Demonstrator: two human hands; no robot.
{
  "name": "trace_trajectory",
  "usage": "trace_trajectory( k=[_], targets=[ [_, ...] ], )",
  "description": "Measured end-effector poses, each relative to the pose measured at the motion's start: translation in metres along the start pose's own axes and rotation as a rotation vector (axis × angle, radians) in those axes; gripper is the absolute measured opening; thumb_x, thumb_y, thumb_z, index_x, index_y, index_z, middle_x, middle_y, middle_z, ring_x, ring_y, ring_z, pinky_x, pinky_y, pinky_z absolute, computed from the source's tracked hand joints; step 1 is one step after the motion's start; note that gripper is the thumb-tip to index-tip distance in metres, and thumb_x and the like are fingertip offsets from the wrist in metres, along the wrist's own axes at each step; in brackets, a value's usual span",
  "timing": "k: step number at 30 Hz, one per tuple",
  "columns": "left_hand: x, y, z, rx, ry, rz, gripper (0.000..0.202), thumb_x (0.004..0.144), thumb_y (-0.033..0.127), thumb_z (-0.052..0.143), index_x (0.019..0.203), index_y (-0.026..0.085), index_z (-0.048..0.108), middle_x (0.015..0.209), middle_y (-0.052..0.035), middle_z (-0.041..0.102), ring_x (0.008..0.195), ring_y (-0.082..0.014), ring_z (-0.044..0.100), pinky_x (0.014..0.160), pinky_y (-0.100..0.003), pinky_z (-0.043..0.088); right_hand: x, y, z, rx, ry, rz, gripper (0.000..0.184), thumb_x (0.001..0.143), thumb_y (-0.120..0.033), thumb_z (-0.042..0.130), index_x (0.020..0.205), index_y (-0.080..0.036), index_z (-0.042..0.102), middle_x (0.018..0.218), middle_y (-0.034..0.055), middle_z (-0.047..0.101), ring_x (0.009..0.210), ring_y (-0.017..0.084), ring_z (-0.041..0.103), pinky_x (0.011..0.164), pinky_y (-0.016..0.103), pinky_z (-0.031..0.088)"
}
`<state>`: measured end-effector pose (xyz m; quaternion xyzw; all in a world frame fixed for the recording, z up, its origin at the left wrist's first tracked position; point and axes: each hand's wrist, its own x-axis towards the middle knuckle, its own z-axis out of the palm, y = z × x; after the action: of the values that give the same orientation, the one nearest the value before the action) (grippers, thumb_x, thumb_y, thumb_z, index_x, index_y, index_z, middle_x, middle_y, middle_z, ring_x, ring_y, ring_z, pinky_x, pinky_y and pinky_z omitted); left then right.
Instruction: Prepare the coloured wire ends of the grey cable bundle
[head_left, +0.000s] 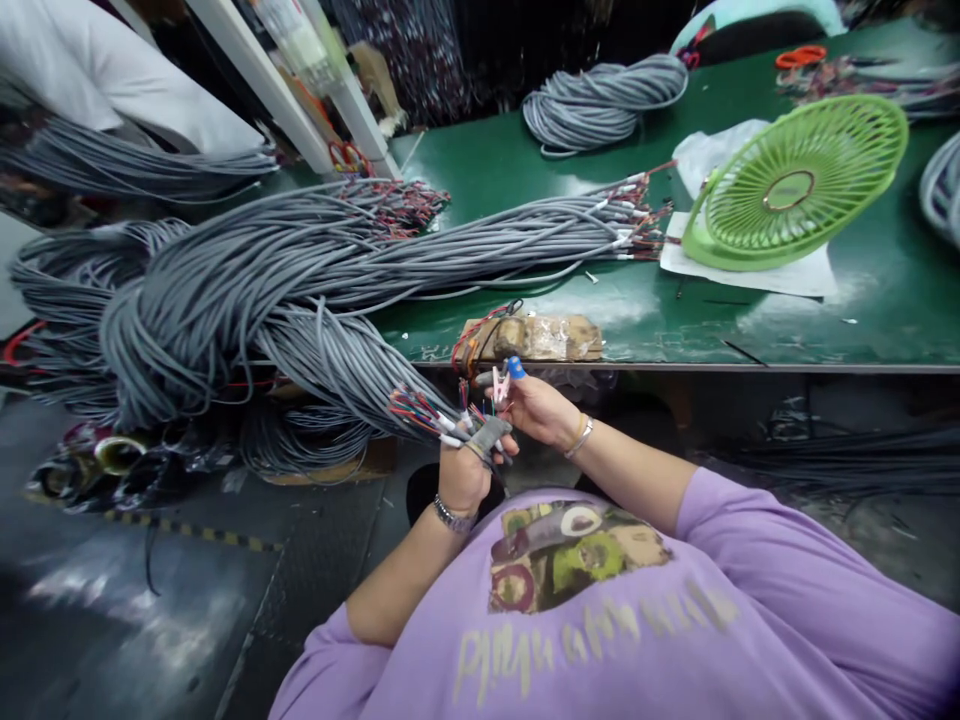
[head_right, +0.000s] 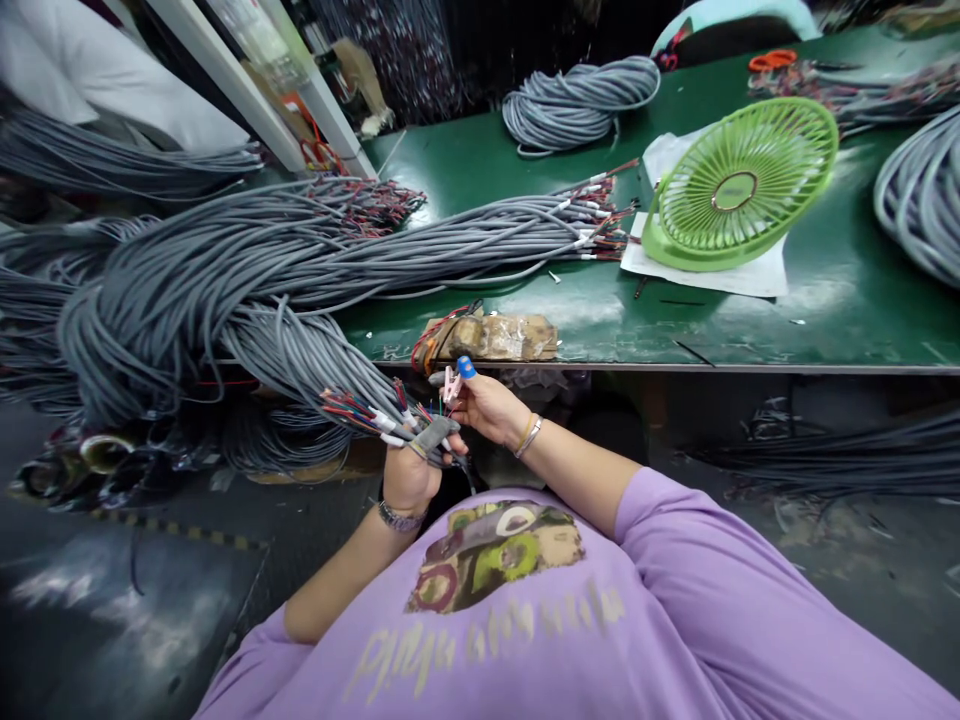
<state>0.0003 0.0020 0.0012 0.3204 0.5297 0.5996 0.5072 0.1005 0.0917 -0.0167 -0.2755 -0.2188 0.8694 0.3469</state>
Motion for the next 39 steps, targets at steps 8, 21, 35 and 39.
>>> trace_trajectory(
  k=[8, 21, 35, 39],
  targets=[
    [0.004, -0.007, -0.001, 0.045, -0.025, -0.027, 0.022, 0.068, 0.033, 0.074, 0.063, 0.013, 0.066, 0.05, -0.0025, 0.064, 0.043, -0.0101, 0.058, 0.04, -0.018, 0.038, 0.005, 0.003, 0.008, 0.062, 0.069, -0.06, 0.052, 0.068, -0.065, 0.074, 0.067, -0.015, 0.059, 0.059, -0.0016, 0.054, 0.052, 0.008, 0.041, 0.05, 0.024, 0.033],
    [-0.008, -0.004, -0.008, 0.037, -0.037, 0.026, 0.024, 0.07, 0.034, 0.075, 0.062, 0.014, 0.064, 0.053, -0.0028, 0.066, 0.046, -0.0112, 0.06, 0.042, -0.019, 0.04, -0.009, -0.003, -0.003, 0.05, -0.052, 0.093, 0.056, 0.085, -0.071, 0.049, 0.083, -0.016, 0.063, 0.075, 0.0038, 0.063, 0.057, 0.01, 0.049, 0.054, 0.023, 0.043],
    [0.001, -0.001, 0.004, -0.022, 0.074, 0.012, 0.022, 0.066, 0.033, 0.074, 0.062, 0.013, 0.066, 0.05, -0.0018, 0.064, 0.041, -0.0107, 0.058, 0.038, -0.018, 0.036, -0.006, 0.0, -0.001, 0.042, 0.001, -0.017, 0.041, 0.084, -0.054, 0.065, 0.08, -0.014, 0.067, 0.063, -0.0009, 0.059, 0.054, 0.008, 0.047, 0.05, 0.02, 0.042],
    [0.003, -0.005, 0.003, -0.013, 0.081, 0.0, 0.022, 0.066, 0.033, 0.075, 0.064, 0.013, 0.064, 0.05, -0.0016, 0.064, 0.044, -0.0121, 0.061, 0.038, -0.018, 0.036, -0.001, 0.002, 0.001, 0.088, -0.022, -0.026, 0.042, 0.082, -0.056, 0.067, 0.074, -0.015, 0.063, 0.056, -0.0025, 0.055, 0.051, 0.008, 0.044, 0.049, 0.021, 0.04]
  ],
)
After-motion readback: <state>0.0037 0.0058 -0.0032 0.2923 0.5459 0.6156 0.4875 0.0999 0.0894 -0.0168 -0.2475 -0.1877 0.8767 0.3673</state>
